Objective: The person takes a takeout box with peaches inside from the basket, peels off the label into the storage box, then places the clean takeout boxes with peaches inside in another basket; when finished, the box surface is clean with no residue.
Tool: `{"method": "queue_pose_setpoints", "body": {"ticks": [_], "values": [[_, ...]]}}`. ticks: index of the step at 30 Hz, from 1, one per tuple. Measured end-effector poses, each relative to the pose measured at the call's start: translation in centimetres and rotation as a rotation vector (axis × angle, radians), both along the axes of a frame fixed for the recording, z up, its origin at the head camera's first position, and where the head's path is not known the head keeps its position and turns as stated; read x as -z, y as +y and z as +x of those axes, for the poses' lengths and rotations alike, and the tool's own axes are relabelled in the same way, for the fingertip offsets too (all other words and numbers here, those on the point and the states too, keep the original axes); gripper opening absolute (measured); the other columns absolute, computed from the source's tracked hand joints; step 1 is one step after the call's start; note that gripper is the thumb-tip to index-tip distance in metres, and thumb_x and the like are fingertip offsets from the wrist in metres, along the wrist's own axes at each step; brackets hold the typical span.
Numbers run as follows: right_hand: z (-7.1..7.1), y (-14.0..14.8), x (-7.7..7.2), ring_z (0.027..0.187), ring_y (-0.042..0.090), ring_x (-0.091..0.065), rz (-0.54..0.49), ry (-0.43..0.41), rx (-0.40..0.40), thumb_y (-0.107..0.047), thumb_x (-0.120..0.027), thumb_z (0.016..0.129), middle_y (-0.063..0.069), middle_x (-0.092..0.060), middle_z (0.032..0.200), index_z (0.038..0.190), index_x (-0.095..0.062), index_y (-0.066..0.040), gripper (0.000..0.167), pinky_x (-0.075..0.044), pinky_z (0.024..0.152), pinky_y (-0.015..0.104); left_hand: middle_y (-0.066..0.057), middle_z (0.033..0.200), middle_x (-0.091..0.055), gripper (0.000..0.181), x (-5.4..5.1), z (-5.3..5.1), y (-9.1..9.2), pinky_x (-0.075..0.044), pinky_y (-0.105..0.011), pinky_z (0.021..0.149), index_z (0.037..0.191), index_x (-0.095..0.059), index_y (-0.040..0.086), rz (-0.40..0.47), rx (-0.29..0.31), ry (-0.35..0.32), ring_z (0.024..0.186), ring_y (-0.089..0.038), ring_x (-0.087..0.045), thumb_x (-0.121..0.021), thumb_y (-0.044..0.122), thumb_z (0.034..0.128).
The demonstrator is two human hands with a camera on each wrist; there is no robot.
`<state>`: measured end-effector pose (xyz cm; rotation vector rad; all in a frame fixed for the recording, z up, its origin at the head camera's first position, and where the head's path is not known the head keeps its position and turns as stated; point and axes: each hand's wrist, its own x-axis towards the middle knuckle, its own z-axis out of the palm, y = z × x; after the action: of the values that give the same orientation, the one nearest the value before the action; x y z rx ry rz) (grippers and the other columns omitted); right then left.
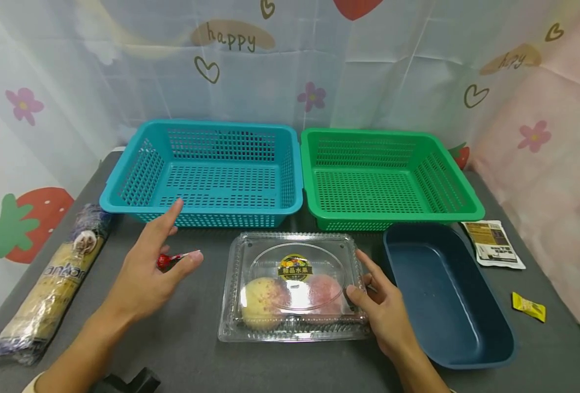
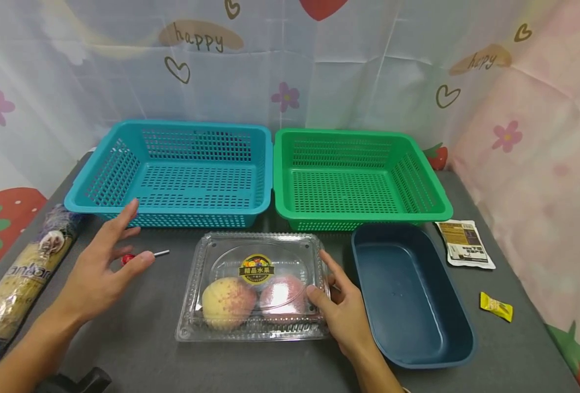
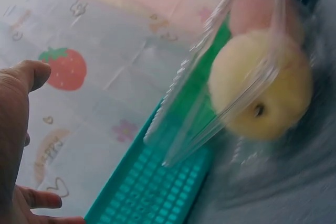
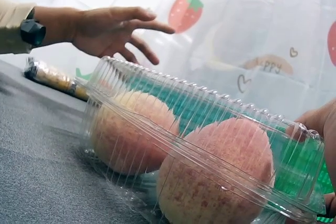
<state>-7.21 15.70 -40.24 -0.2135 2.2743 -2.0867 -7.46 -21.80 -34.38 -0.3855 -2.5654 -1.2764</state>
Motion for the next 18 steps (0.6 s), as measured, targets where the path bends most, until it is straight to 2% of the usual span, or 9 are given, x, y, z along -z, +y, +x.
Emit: {"method": "queue_pose_setpoints", "body": {"ticks": [4, 7, 12, 18], "values": [[0.0, 0.1, 0.0, 0.081, 0.026, -0.058, 0.006, -0.002, 0.006, -0.002, -0.062, 0.092, 0.018, -0.045, 0.095, 0.149, -0.038, -0.017, 0.064, -0.050, 0.062, 0.030, -0.011, 0.153, -0.028, 0.080, 0.7, 0.3, 1.2, -0.040, -0.060, 0.092, 0.155, -0.020, 0.031, 0.017, 0.040, -0.003, 0.129, -0.039, -0.039, -0.067, 0.019, 0.0913], [0.0, 0.1, 0.0, 0.079, 0.025, -0.056, 0.013, -0.002, 0.007, -0.003, -0.062, 0.092, 0.017, -0.043, 0.095, 0.150, -0.037, -0.017, 0.064, -0.048, 0.060, 0.029, -0.012, 0.150, -0.031, 0.079, 1.2, 0.4, 2.0, -0.039, -0.059, 0.094, 0.155, -0.020, 0.030, 0.020, 0.061, -0.032, 0.128, -0.038, -0.040, -0.066, 0.021, 0.0925], [-0.1, 0.1, 0.0, 0.076, 0.022, -0.052, 0.022, 0.000, 0.004, -0.004, -0.062, 0.093, 0.015, -0.039, 0.096, 0.150, -0.037, -0.017, 0.064, -0.044, 0.058, 0.027, -0.011, 0.147, -0.036, 0.078, 1.8, 0.6, 2.9, -0.039, -0.057, 0.097, 0.155, -0.019, 0.035, 0.022, 0.063, -0.101, 0.127, -0.035, -0.043, -0.066, 0.028, 0.0930], [-0.1, 0.0, 0.2, 0.074, 0.022, -0.051, 0.022, -0.004, 0.002, -0.004, -0.063, 0.093, 0.014, -0.038, 0.096, 0.149, -0.039, -0.019, 0.063, -0.044, 0.056, 0.027, -0.013, 0.145, -0.039, 0.076, 2.9, 0.6, 3.6, -0.041, -0.057, 0.096, 0.154, -0.022, 0.037, 0.027, 0.080, -0.130, 0.125, -0.036, -0.044, -0.066, 0.030, 0.0921]]}}
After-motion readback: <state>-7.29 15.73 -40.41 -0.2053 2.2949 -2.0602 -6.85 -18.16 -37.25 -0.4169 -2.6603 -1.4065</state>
